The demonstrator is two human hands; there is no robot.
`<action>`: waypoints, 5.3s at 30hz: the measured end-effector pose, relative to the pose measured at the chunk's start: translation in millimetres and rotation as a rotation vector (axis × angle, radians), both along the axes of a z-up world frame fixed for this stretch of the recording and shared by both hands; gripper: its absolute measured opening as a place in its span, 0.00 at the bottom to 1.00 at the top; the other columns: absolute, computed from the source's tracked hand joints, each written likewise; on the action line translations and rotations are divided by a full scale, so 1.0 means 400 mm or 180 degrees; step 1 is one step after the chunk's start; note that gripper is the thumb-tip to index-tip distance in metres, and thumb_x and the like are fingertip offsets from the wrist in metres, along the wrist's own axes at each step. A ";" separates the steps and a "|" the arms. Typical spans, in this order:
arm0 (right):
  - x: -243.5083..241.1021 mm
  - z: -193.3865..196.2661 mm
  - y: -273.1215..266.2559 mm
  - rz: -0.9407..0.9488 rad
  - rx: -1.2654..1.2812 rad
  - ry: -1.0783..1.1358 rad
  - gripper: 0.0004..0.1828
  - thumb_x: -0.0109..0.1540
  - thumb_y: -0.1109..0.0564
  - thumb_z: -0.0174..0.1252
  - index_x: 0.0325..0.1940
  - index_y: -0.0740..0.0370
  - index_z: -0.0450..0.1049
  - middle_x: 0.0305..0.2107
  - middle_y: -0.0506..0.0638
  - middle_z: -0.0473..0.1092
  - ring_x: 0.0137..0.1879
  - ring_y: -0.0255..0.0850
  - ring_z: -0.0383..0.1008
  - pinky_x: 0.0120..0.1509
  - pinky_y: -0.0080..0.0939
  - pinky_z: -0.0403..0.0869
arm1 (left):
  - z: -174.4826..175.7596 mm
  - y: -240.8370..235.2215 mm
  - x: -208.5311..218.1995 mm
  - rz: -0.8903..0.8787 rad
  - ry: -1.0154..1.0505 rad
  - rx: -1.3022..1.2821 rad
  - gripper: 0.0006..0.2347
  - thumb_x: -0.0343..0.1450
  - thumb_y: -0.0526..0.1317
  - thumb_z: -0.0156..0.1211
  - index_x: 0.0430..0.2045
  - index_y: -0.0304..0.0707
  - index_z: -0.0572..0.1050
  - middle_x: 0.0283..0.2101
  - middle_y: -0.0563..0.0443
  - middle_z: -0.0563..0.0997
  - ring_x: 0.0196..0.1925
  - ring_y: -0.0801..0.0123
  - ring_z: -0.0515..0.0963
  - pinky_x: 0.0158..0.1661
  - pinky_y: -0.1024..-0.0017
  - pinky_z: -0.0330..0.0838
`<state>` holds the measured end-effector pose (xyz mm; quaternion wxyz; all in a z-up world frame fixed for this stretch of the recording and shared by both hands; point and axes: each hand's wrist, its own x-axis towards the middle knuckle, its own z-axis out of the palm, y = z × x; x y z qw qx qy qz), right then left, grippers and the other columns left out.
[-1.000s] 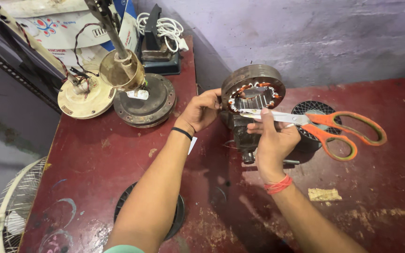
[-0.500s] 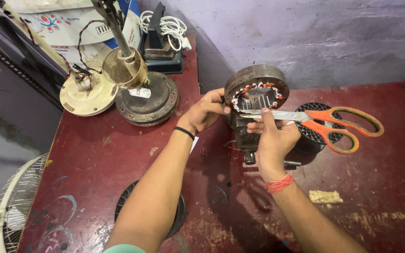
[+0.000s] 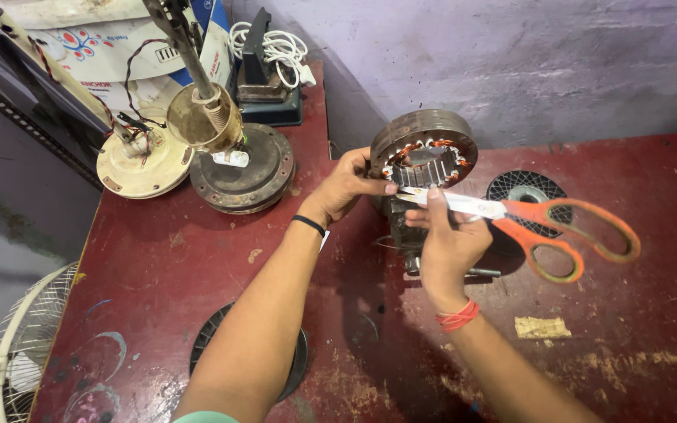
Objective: The person works on a motor stator clamped in a bench vise, using orange-handled scissors to trim and adjust copper windings. They repeatedly rotate the stator to access different slots, pull and tuck wires, and cut excess wire ends.
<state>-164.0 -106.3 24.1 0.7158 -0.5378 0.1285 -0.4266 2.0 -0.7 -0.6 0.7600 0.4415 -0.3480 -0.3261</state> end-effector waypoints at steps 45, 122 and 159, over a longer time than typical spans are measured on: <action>-0.447 -0.231 -0.189 0.1996 -0.1487 0.2193 0.08 0.56 0.63 0.54 0.28 0.66 0.79 0.18 0.51 0.78 0.22 0.39 0.78 0.26 0.41 0.77 | -0.011 -0.024 -0.058 0.1336 -0.0925 0.0727 0.23 0.59 0.31 0.70 0.51 0.32 0.75 0.49 0.51 0.80 0.55 0.70 0.76 0.63 0.68 0.67; 0.028 0.045 -0.156 0.1765 -0.0266 0.2388 0.16 0.61 0.55 0.60 0.22 0.68 0.73 0.10 0.52 0.65 0.11 0.38 0.61 0.15 0.38 0.56 | -0.038 -0.016 -0.041 0.1010 -0.1163 0.0446 0.19 0.65 0.34 0.64 0.51 0.36 0.77 0.58 0.51 0.70 0.66 0.63 0.70 0.66 0.65 0.63; 0.140 -0.019 -0.266 0.1936 -0.1097 0.0550 0.33 0.49 0.67 0.75 0.57 0.66 0.72 0.47 0.48 0.76 0.52 0.35 0.77 0.59 0.39 0.78 | -0.045 -0.028 -0.038 0.0907 -0.0750 0.0144 0.24 0.63 0.30 0.67 0.56 0.30 0.73 0.62 0.52 0.68 0.67 0.65 0.68 0.66 0.67 0.64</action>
